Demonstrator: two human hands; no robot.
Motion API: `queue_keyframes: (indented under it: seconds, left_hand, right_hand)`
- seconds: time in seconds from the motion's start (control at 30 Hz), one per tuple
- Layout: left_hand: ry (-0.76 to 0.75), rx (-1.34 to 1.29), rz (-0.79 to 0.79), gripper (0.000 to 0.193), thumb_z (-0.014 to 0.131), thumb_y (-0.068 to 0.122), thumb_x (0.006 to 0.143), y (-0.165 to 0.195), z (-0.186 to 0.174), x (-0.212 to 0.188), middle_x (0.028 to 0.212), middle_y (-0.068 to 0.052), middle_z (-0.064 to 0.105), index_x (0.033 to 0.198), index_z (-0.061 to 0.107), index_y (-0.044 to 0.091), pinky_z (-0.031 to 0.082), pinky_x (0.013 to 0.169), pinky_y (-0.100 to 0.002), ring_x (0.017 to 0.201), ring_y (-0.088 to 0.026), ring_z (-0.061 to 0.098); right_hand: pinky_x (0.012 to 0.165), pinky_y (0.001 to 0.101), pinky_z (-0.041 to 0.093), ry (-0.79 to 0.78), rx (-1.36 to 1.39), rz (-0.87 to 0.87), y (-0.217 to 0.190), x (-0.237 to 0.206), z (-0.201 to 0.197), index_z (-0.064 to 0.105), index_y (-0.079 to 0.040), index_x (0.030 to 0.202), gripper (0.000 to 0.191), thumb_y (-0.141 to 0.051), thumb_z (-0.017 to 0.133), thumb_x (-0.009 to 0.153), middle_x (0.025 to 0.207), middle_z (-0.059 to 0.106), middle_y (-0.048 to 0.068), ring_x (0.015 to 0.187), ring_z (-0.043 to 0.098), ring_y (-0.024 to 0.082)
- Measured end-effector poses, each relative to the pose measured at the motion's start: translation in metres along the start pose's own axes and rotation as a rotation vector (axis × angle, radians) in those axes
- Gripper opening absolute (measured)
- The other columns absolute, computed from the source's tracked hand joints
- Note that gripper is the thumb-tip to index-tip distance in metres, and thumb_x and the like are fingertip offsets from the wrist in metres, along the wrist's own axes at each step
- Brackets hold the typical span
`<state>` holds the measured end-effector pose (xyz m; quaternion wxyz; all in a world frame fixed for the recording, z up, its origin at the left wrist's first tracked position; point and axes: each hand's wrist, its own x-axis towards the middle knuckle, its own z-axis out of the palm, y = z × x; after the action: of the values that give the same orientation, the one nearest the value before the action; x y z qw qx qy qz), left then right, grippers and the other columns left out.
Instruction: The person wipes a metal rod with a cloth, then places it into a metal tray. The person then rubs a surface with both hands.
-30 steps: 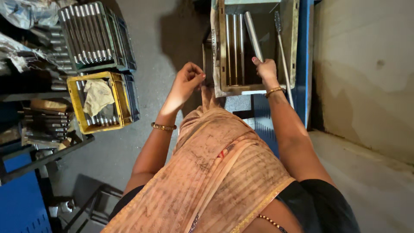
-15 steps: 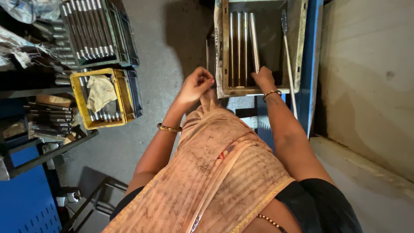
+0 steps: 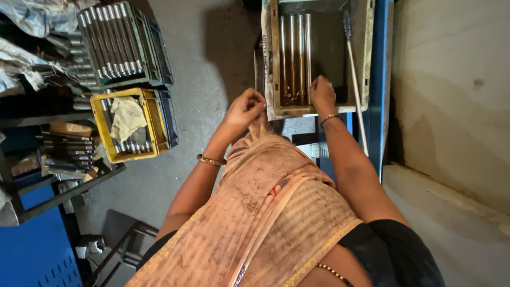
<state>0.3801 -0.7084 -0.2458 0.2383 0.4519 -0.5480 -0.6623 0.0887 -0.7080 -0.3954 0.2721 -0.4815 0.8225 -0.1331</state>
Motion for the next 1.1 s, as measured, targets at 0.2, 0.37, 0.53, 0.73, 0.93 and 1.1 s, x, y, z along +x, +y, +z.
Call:
queue_keyframes:
  seconds: [0.2,0.37,0.53,0.73,0.93,1.1]
  left_hand:
    - [-0.112,-0.027,0.029,0.013,0.063,0.013,0.101,0.004,0.012,0.005,0.080,0.000,0.060,0.105,0.058,0.002,0.051,0.065,-0.024,0.072,-0.007,0.058]
    - [-0.186,0.039,0.071,0.012,0.063,0.013,0.102,0.019,0.025,0.015,0.080,0.000,0.059,0.105,0.059,0.002,0.050,0.065,-0.024,0.071,-0.007,0.057]
    - [-0.266,0.056,0.120,0.014,0.062,0.015,0.100,0.033,0.031,-0.004,0.082,0.001,0.059,0.106,0.058,0.003,0.050,0.064,-0.025,0.070,-0.007,0.057]
    - [-0.373,0.046,0.192,0.016,0.063,0.016,0.101,0.009,0.029,-0.051,0.084,0.001,0.058,0.106,0.058,0.002,0.049,0.068,-0.025,0.074,-0.007,0.055]
    - [-0.487,0.050,0.180,0.013,0.062,0.014,0.100,-0.027,0.030,-0.098,0.084,0.000,0.061,0.104,0.058,0.002,0.051,0.068,-0.026,0.074,-0.009,0.059]
    - [-0.655,-0.339,0.024,0.019,0.061,0.021,0.105,-0.046,0.047,-0.142,0.093,-0.004,0.062,0.108,0.060,0.003,0.053,0.078,-0.033,0.084,-0.016,0.062]
  right_hand:
    - [0.085,0.0420,0.055,0.381,0.406,-0.331,0.021,-0.040,-0.008,0.066,0.000,0.098,0.012,-0.008,0.072,0.094,0.099,0.071,0.018,0.093,0.070,0.034]
    - [0.084,0.0340,0.053,0.442,0.546,-0.261,0.038,-0.082,-0.024,0.064,0.001,0.098,0.010,-0.005,0.073,0.096,0.096,0.071,0.012,0.091,0.069,0.023]
    - [0.082,0.0300,0.054,0.527,0.620,-0.203,0.039,-0.127,-0.040,0.064,0.001,0.099,0.010,-0.003,0.073,0.097,0.092,0.071,0.009,0.087,0.065,0.015]
    - [0.078,0.0269,0.054,0.561,0.624,-0.186,0.036,-0.185,-0.040,0.063,0.002,0.097,0.012,-0.003,0.074,0.097,0.091,0.071,0.007,0.083,0.066,0.012]
    - [0.081,0.0276,0.054,0.616,1.018,-0.212,0.031,-0.265,-0.034,0.061,-0.002,0.100,0.011,0.001,0.072,0.099,0.096,0.069,0.004,0.086,0.064,0.014]
    - [0.082,0.0353,0.054,0.557,1.664,-0.059,0.038,-0.368,-0.053,0.064,-0.009,0.102,0.019,-0.028,0.068,0.101,0.095,0.069,0.006,0.087,0.065,0.021]
